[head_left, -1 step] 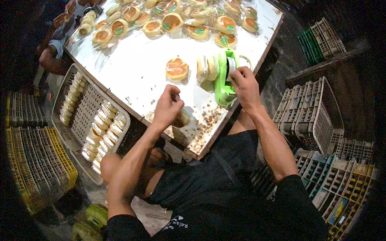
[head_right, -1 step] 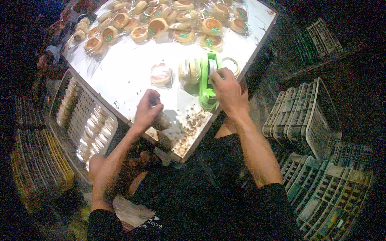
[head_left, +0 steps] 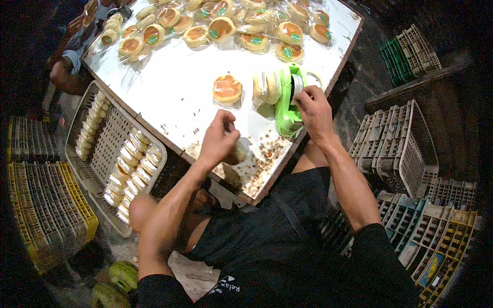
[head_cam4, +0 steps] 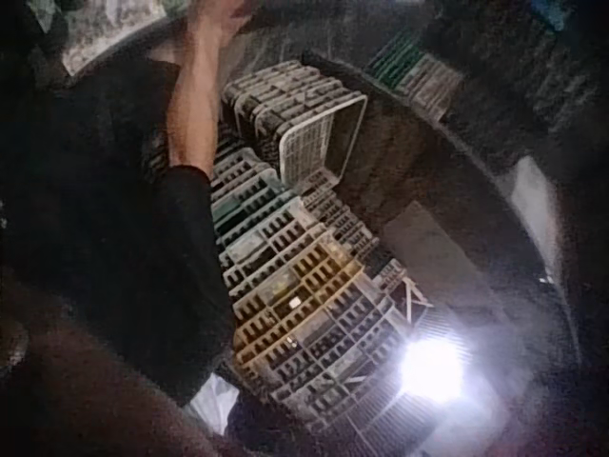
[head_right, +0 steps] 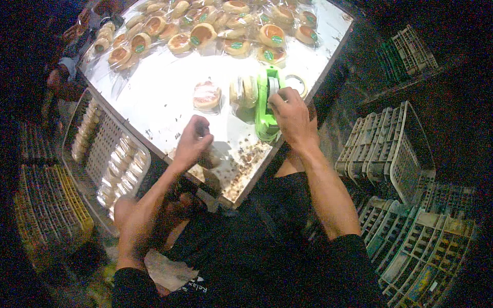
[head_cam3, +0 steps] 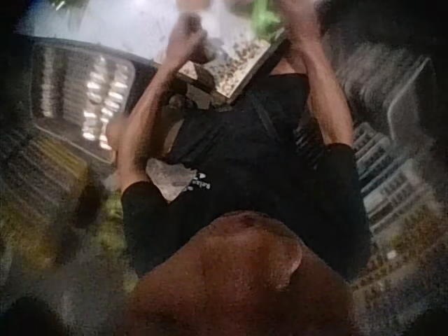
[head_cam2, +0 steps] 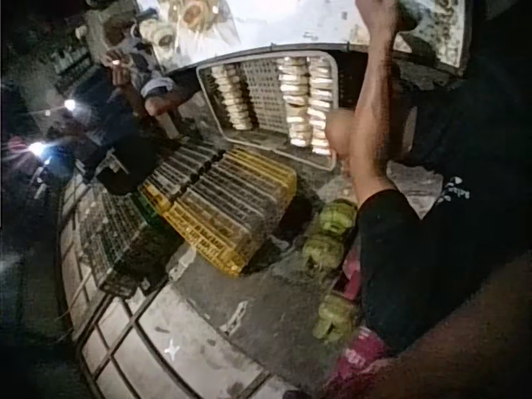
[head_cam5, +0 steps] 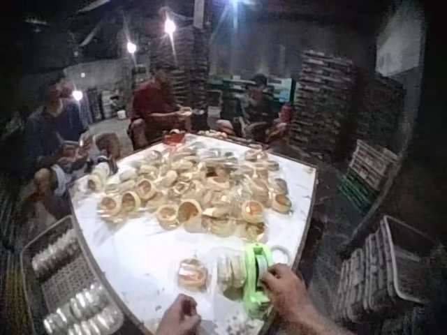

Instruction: The person sits on the floor and repeatedly picks up small round buns, places them into clear plastic bags, and seals the bags using a handheld green tape dispenser. The sealed buns are then placed into a white plastic crate.

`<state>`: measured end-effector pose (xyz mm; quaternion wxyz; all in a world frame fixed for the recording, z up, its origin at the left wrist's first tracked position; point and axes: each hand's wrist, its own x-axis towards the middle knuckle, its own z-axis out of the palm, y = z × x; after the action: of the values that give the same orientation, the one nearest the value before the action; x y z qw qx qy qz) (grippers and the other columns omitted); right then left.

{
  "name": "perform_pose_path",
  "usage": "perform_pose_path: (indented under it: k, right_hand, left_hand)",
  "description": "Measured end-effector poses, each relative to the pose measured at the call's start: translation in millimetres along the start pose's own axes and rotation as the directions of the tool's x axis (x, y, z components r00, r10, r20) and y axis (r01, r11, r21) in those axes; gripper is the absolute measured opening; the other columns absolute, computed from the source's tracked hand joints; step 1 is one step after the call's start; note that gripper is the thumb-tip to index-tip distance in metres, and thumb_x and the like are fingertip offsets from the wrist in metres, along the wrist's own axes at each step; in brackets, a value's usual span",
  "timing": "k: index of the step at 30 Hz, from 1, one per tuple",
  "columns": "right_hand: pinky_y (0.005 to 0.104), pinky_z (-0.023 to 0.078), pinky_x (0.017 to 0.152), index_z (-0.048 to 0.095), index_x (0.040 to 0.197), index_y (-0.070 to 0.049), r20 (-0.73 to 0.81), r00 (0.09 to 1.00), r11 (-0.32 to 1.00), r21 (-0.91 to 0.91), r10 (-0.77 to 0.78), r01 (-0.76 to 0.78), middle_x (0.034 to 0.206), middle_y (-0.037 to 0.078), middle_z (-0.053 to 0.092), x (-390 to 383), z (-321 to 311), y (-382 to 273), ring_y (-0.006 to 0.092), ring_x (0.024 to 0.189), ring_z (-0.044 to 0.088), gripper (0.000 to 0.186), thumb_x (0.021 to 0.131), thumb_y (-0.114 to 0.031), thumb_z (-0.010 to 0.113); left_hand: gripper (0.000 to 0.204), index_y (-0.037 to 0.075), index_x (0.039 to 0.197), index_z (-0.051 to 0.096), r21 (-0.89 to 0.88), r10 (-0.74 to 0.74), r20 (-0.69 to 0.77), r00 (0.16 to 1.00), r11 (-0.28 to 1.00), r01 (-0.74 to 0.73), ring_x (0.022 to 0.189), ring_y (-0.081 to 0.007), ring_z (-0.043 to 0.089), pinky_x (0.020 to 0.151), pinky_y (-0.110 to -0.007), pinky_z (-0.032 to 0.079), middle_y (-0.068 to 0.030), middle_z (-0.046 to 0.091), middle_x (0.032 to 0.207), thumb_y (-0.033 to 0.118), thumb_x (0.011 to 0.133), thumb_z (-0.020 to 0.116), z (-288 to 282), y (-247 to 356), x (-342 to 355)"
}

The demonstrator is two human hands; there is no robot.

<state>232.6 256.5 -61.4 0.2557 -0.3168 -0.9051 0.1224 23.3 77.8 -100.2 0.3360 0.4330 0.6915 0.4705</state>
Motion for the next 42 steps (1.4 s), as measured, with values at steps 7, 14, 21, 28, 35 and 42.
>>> perform_pose_path:
  k: [7,14,21,28,35,42]
  right_hand:
    - [0.0399,0.049,0.083,0.062,0.086,-0.006,-0.004,0.969,0.962,-0.125,-0.245,0.243,0.106,0.008,0.066,-31.6,-35.3,-31.6,0.0288,0.1,0.06,0.018,0.069,-0.004,0.068]
    - [0.0367,0.052,0.078,0.063,0.092,-0.004,0.23,0.973,0.993,0.116,-0.019,-0.008,0.1,0.008,0.07,-70.7,3.2,-29.4,0.0284,0.087,0.066,0.018,0.075,-0.005,0.068]
    - [0.0398,0.053,0.065,0.061,0.109,-0.01,0.505,0.857,0.994,0.029,-0.106,0.107,0.092,0.01,0.069,-62.3,-2.9,-7.2,0.0311,0.08,0.066,0.031,0.079,-0.01,0.068]
    - [0.0427,0.053,0.064,0.061,0.109,-0.012,0.563,0.807,0.976,-0.01,-0.175,0.219,0.1,0.008,0.068,-66.3,0.7,2.0,0.0302,0.079,0.066,0.027,0.083,-0.02,0.063]
    - [0.0364,0.053,0.063,0.063,0.085,-0.006,0.283,0.851,0.891,0.253,-0.442,0.378,0.092,0.01,0.067,-156.4,-45.5,-45.9,0.0261,0.072,0.065,0.02,0.078,-0.023,0.071]
    - [0.0315,0.05,0.072,0.06,0.095,0.0,0.04,0.903,0.74,0.559,0.428,-0.375,0.09,0.011,0.066,-126.5,-14.5,-39.9,0.0209,0.081,0.064,0.021,0.084,-0.016,0.067]
  left_hand:
    - [0.025,0.005,0.101,0.05,-0.023,0.004,0.154,0.988,1.0,0.0,0.075,-0.017,0.056,0.071,-0.032,0.046,-0.0055,0.056,0.08,0.009,0.079,0.06,15.5,34.8,26.3]
    - [0.024,0.004,0.1,0.051,-0.059,0.01,0.112,0.994,0.998,-0.004,0.077,-0.0177,0.057,0.073,-0.031,0.046,-0.0067,0.057,0.081,0.009,0.078,0.06,13.1,38.8,34.7]
    - [0.025,0.003,0.099,0.052,-0.031,0.074,0.001,0.997,0.997,-0.074,0.07,-0.0193,0.059,0.066,-0.032,0.047,-0.0076,0.06,0.077,0.01,0.077,0.061,-3.2,20.7,27.3]
    - [0.022,0.003,0.095,0.051,-0.016,0.013,0.029,0.999,1.0,-0.012,0.075,-0.0143,0.055,0.071,-0.029,0.045,-0.0047,0.055,0.078,0.005,0.077,0.062,1.5,23.8,24.0]
    - [0.022,0.002,0.097,0.051,0.056,0.005,0.074,0.997,0.998,-0.009,0.072,-0.0143,0.056,0.07,-0.029,0.046,-0.0052,0.057,0.077,0.007,0.078,0.061,10.1,3.1,5.4]
    - [0.021,0.002,0.097,0.05,-0.063,-0.076,0.151,0.986,0.994,0.087,0.07,-0.0114,0.051,0.069,-0.027,0.044,-0.0019,0.053,0.075,0.005,0.079,0.062,13.7,-10.0,3.5]
